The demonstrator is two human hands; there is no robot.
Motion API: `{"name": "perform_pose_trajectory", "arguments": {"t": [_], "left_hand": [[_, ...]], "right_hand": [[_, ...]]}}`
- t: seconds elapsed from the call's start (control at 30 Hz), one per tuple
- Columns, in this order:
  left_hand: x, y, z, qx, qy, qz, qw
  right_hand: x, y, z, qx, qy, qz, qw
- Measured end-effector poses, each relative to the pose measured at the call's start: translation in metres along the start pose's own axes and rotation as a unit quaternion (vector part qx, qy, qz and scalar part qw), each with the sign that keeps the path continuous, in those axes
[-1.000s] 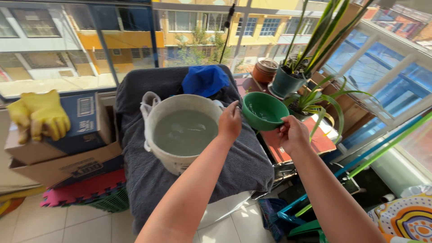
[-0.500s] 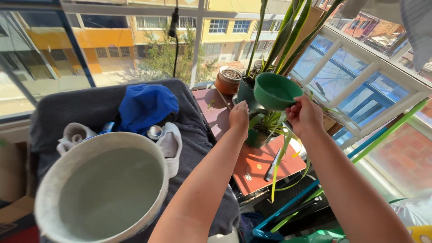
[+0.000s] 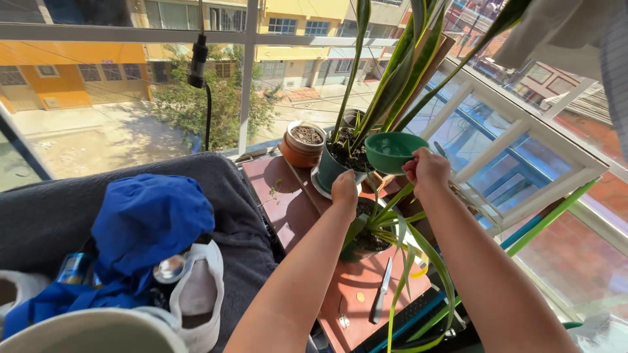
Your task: The person retrieves a utility knife from a kitchen drawer, walks to a balcony, uses the knife to trim leaves from snake plants in pots, then pours water from a bucket into a small bowl to water the plants individually.
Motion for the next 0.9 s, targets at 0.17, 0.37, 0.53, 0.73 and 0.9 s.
{"name": "perform_pose_trajectory", "arguments": {"t": [0.17,0.37,0.53,0.73,0.9], "left_hand": [[0.082,0.015,0.058,-0.070,0.002,0.061,0.996],[0.066,0.034,0.041,-0.094,0.000,0.115,0.989],[0.065,0.033,0.035,-0.108,-0.001,0.134,0.985],[0.085,0.023,0.057,-0.087,-0.017,0.119,0.989],[0.082,0.015,0.065,-0.064,-0.085,0.101,0.989]], "right_hand": [[0.024,0.015,-0.007,-0.098,-0.026,-0.007,0.995],[0.011,0.053,0.016,-0.258,-0.031,-0.026,0.965],[0.007,0.083,0.019,-0.387,-0.029,-0.018,0.922],[0.010,0.122,0.019,-0.554,-0.075,0.034,0.828],[0.022,0.144,0.002,-0.701,-0.137,0.010,0.700]]}}
Point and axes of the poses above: each hand's wrist, its own x-axis towards the middle knuckle, its own y-axis out of the palm, z = x × y, the point moved 4 cm from there along x, towards the middle knuckle, and after that the axes turned 3 degrees about z, right-handed, at the moved point
